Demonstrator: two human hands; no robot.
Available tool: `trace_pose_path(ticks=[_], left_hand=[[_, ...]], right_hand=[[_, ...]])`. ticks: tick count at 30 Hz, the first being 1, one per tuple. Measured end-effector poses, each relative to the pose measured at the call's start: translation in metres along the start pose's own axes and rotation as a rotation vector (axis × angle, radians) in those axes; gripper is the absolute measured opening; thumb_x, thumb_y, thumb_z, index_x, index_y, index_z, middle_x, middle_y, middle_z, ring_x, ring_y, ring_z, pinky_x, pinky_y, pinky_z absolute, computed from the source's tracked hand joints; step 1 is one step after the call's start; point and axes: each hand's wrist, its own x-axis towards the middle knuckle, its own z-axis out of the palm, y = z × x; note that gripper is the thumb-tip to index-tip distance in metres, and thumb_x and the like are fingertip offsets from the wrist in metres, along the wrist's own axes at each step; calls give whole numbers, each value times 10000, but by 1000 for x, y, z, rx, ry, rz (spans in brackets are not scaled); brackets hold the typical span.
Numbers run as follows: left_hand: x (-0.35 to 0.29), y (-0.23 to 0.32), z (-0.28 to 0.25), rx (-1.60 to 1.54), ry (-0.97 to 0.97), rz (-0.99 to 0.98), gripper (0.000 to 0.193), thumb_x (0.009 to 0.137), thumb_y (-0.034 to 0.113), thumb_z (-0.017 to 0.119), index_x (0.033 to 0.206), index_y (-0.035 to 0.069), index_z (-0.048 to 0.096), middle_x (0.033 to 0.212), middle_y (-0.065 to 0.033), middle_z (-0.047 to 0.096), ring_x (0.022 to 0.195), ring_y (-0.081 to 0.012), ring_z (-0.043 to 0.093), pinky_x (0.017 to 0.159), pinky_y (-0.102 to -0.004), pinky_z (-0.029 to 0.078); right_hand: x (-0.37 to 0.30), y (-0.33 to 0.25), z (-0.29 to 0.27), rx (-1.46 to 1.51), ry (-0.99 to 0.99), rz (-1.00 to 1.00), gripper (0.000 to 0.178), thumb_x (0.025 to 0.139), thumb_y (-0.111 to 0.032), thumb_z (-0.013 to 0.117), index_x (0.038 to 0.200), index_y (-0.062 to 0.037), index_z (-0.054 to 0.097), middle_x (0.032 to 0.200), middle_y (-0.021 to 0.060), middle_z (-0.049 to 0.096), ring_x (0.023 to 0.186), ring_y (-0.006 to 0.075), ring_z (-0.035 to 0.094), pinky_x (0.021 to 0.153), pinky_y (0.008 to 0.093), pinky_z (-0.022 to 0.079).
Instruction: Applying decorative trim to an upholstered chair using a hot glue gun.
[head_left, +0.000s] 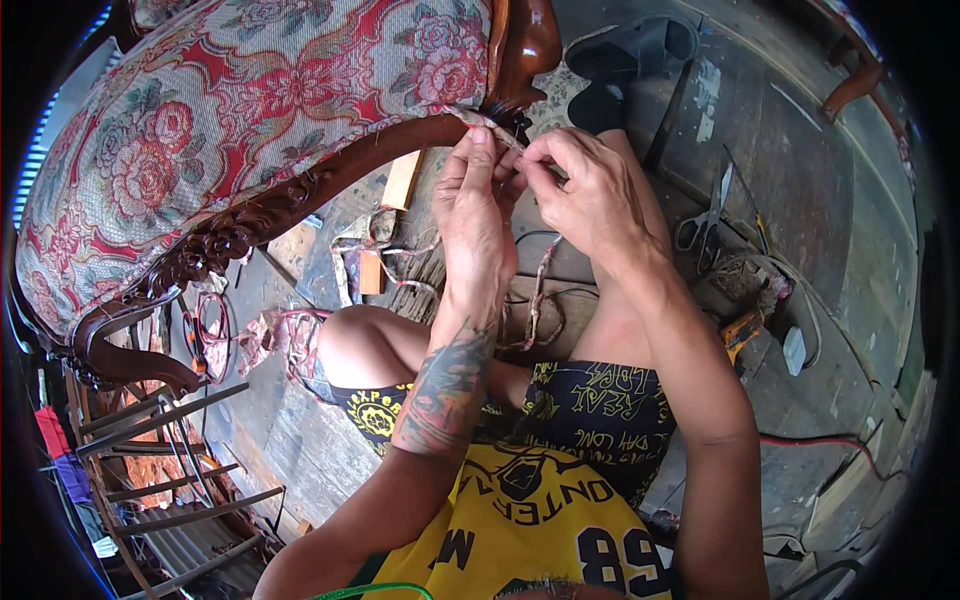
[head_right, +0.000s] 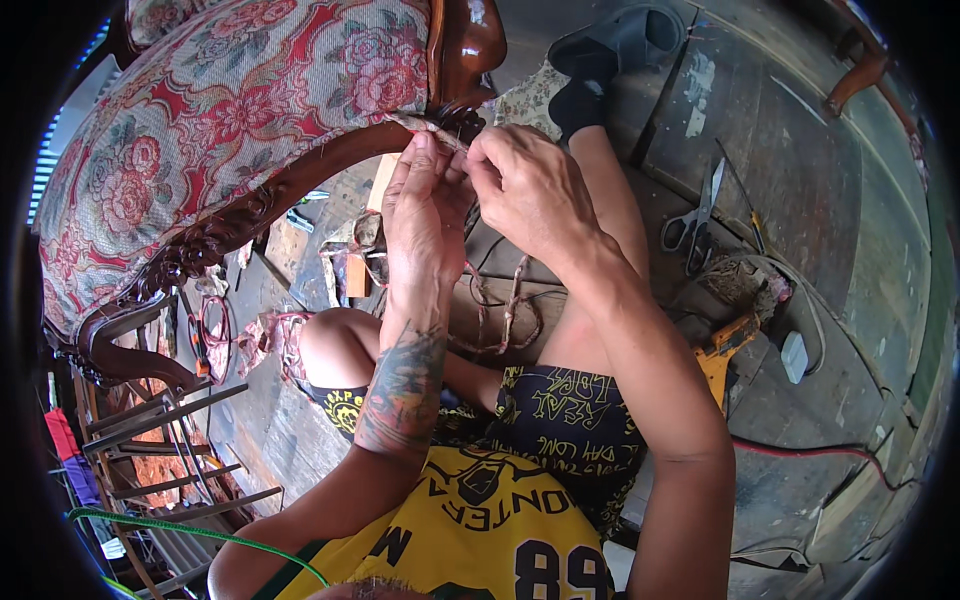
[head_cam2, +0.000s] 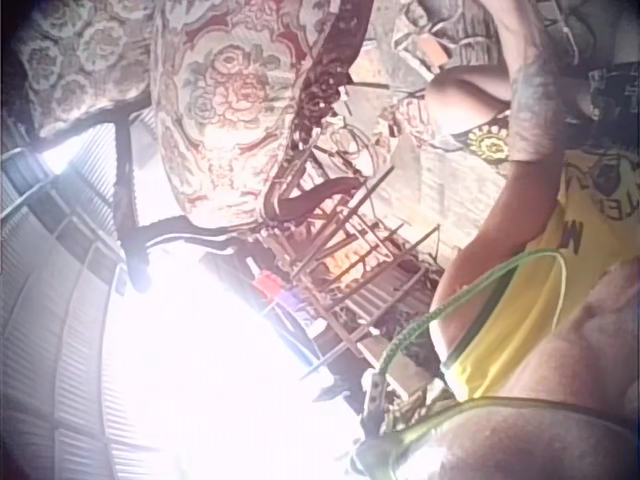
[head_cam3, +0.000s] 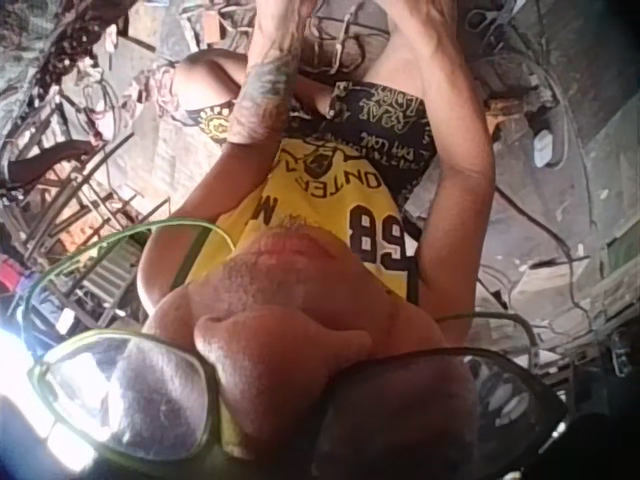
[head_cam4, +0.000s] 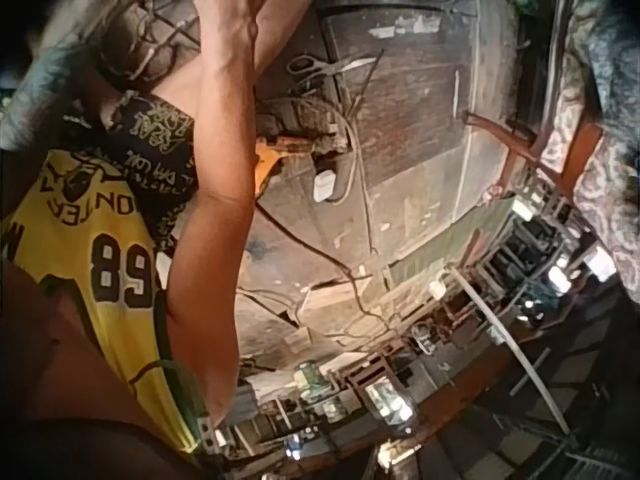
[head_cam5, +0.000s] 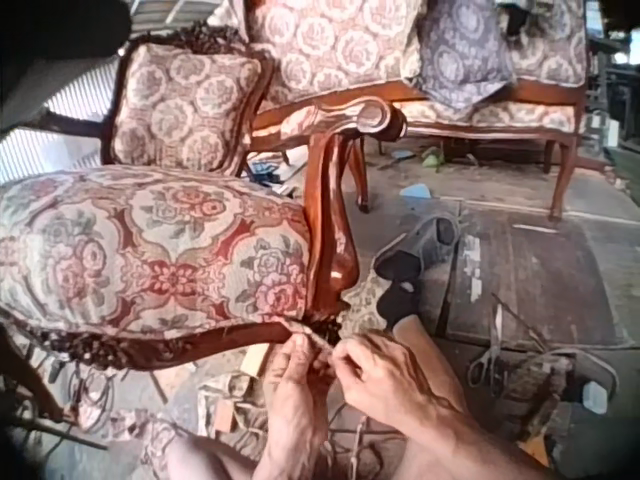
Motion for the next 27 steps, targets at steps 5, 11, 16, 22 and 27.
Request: trace_pose_path(ticks=[5, 11, 16, 22, 27], left_hand=[[5, -6, -4, -103, -68, -34, 209, 1089, 270, 620, 1216, 109, 661, 1040, 17, 705, 969, -118, 675, 855, -307, 552], [7, -6, -8, -167, -90, -29, 186, 1085, 248, 622, 1194, 103, 665, 1050, 14, 714, 926, -118, 687, 823, -295, 557], [6, -3, 2, -117, -26, -5, 161, 1081, 222, 632, 1149, 83, 677, 1040, -1, 733, 884, -101, 692, 790, -268, 554], [7, -4, -2, 82, 23, 97, 173, 1068, 214, 662, 1108, 49, 694, 954, -15, 741, 819, -87, 694, 723, -222, 552], [9, -1, -1, 143, 58, 187, 158, 1053, 180, 682, 1105, 31, 698, 915, -23, 738, 770, -96, 708, 685, -218, 586]], right_hand=[[1, 0, -3, 35, -35, 1, 98, 858, 1, 725, 890, -28, 637, 834, 135, 691, 800, 355, 695, 697, 455, 552], [-1, -4, 0, 260, -61, 288, 119, 901, -33, 756, 1004, -12, 700, 940, 168, 764, 842, 305, 762, 715, 389, 596], [-4, 6, 2, 408, -83, 309, 239, 939, -35, 754, 1171, 18, 725, 986, 148, 789, 863, 201, 775, 750, 320, 618], [20, -8, -3, 719, -96, 514, 183, 995, -51, 716, 1130, 72, 725, 961, 104, 784, 899, 148, 760, 782, 282, 618], [35, -7, 0, 475, -194, 410, 149, 962, -9, 723, 1090, 65, 744, 986, 130, 778, 863, 142, 758, 735, 280, 621]])
